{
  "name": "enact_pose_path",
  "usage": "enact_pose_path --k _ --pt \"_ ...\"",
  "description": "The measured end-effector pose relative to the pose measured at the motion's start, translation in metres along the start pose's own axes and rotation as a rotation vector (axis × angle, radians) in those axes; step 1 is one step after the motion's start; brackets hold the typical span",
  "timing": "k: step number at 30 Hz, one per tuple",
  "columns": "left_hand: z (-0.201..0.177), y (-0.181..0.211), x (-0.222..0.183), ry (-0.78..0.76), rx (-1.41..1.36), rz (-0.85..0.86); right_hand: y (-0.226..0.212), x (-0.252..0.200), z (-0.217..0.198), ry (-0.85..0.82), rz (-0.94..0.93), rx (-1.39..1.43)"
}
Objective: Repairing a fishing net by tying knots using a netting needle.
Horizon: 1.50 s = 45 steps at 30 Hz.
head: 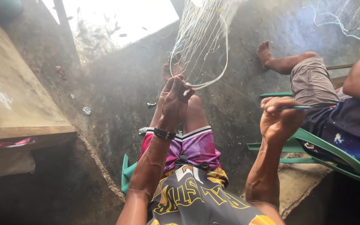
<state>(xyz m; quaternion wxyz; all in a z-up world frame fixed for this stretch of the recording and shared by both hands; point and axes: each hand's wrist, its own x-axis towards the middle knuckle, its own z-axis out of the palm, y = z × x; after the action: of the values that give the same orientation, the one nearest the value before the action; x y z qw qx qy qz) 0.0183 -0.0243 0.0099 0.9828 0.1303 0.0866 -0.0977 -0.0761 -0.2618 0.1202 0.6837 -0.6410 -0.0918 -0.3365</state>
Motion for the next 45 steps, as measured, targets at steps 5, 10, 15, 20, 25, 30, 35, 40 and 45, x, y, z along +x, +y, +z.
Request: enact_pose_path --k 5,10,15,20,25,30,35,40,45 --pt "-0.002 0.001 -0.003 0.072 0.184 0.048 0.015 0.001 0.026 -0.278 -0.101 -0.375" --pt "-0.002 0.010 -0.006 -0.010 0.142 0.044 0.031 0.004 0.048 -0.561 -0.114 -0.612" --pt "0.003 0.024 -0.008 -0.139 0.130 0.014 0.046 0.019 0.062 -0.594 -0.295 -0.704" --pt "0.023 0.034 -0.019 -0.096 0.115 -0.015 0.046 0.028 0.094 -0.673 -0.394 -0.707" --pt "0.023 0.040 -0.024 -0.113 0.080 -0.004 0.066 0.025 0.100 -0.713 -0.278 -0.708" --pt "0.015 0.042 -0.017 -0.152 0.022 -0.048 0.061 0.023 0.112 -0.704 -0.158 -0.678" --pt "0.020 0.042 -0.019 -0.129 0.073 -0.037 0.073 0.020 0.106 -0.709 -0.095 -0.632" --pt "0.013 0.035 -0.014 -0.109 0.120 -0.051 0.080 0.012 0.096 -0.687 -0.007 -0.638" --pt "0.010 0.031 -0.007 -0.109 0.136 -0.074 0.071 0.010 0.102 -0.643 0.112 -0.572"
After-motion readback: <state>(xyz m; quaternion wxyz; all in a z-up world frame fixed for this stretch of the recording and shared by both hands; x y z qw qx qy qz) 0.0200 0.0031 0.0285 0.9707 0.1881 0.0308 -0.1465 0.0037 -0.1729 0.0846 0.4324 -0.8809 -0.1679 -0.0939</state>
